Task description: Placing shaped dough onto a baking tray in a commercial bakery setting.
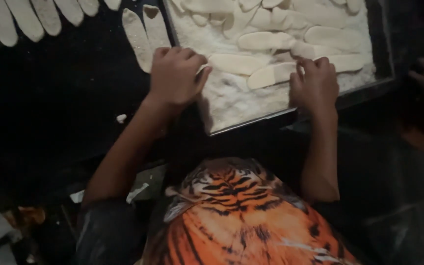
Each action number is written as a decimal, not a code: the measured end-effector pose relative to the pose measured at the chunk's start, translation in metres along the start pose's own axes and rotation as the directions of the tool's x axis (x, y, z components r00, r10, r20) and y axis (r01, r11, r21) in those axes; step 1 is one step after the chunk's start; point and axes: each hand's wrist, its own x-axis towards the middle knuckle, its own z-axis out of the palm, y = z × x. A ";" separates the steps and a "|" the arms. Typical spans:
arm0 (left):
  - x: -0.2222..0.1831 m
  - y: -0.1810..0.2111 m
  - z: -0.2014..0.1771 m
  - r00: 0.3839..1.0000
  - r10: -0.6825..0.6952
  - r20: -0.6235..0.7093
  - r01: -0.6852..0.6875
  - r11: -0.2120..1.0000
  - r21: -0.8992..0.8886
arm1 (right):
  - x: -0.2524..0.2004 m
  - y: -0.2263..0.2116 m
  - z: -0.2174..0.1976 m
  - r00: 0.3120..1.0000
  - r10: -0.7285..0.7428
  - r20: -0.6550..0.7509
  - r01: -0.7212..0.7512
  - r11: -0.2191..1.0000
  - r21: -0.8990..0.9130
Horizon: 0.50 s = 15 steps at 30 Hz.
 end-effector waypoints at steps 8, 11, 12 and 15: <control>0.030 0.017 0.087 0.984 -0.166 0.069 0.115 0.876 0.468 | 0.004 0.022 0.008 0.996 -0.087 -0.035 0.090 0.989 0.118; 0.028 0.025 0.049 0.976 -0.215 -0.031 0.217 0.952 0.215 | 0.017 0.008 0.000 0.995 -0.083 0.054 0.078 0.993 0.091; 0.023 0.035 0.029 0.979 -0.202 -0.035 0.205 0.971 0.119 | 0.012 0.006 -0.009 0.993 -0.084 0.086 0.076 0.993 0.090; 0.011 0.038 -0.037 0.991 -0.123 -0.053 0.123 0.992 0.006 | 0.018 -0.006 -0.040 0.961 -0.257 0.099 0.228 0.945 0.236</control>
